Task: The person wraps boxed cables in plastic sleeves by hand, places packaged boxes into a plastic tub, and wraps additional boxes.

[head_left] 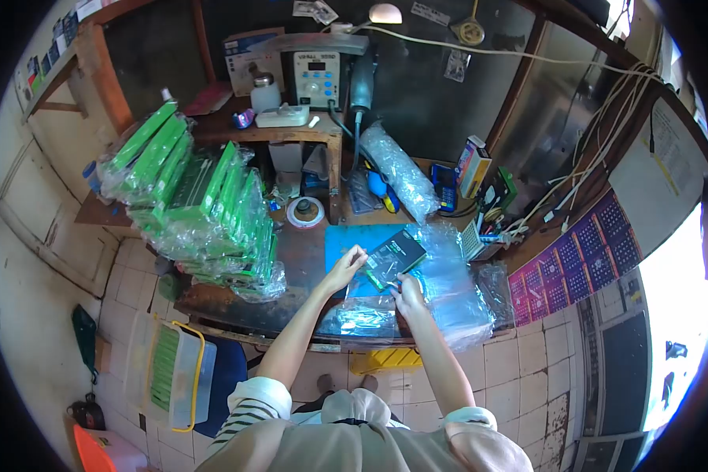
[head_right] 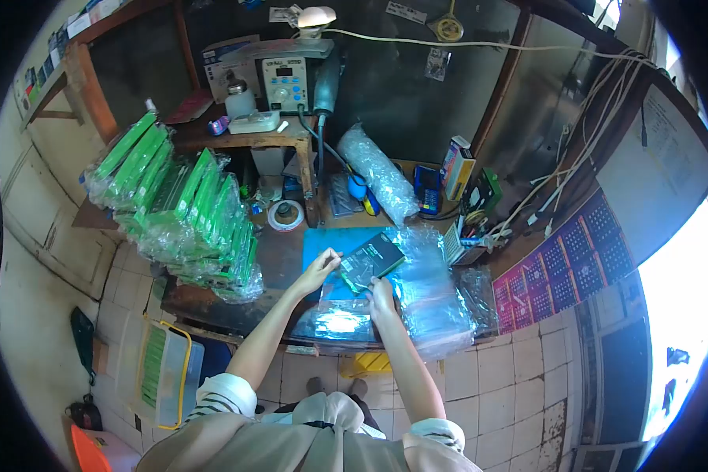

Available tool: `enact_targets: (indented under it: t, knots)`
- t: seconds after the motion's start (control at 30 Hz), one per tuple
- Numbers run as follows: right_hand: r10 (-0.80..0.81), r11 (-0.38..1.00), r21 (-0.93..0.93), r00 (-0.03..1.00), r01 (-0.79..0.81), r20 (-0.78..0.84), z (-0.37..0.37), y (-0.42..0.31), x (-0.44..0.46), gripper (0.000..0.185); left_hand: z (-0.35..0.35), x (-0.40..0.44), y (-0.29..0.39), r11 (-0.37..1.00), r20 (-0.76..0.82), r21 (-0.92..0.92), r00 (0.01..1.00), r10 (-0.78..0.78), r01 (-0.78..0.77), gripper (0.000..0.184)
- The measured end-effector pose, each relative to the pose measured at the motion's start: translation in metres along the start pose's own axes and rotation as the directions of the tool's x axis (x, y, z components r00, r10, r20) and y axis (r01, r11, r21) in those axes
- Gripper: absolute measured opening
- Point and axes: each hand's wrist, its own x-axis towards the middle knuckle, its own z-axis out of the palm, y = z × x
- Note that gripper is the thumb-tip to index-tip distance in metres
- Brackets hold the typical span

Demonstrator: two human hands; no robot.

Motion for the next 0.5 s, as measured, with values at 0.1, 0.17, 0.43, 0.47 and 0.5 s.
enact_targets:
  t: [0.1,0.17,0.43,0.47,0.5]
  knots:
    - [0.04,0.997,0.067,0.992,-0.032,-0.124,0.01,-0.003,0.006,0.016,0.002,0.005,-0.003,0.999,0.064,0.024,0.997,-0.047,0.046,0.015]
    - [0.021,0.997,0.073,0.988,-0.01,-0.151,0.011,0.001,0.013,0.021,0.002,0.004,-0.004,0.998,0.009,-0.055,1.0,0.004,-0.004,0.018]
    - [0.14,0.99,-0.032,0.984,-0.137,0.11,0.004,-0.017,0.008,0.025,-0.004,-0.009,0.026,0.995,0.004,-0.092,1.0,0.03,-0.029,0.016]
    - [0.079,0.997,0.015,0.991,-0.081,0.103,0.003,-0.015,0.009,0.029,-0.007,-0.01,0.029,0.993,-0.022,-0.117,0.999,0.033,-0.035,0.015]
    - [0.019,0.998,0.062,0.995,-0.024,0.094,0.007,-0.018,0.004,0.034,-0.01,-0.01,0.029,0.989,-0.047,-0.142,0.998,0.035,-0.042,0.013]
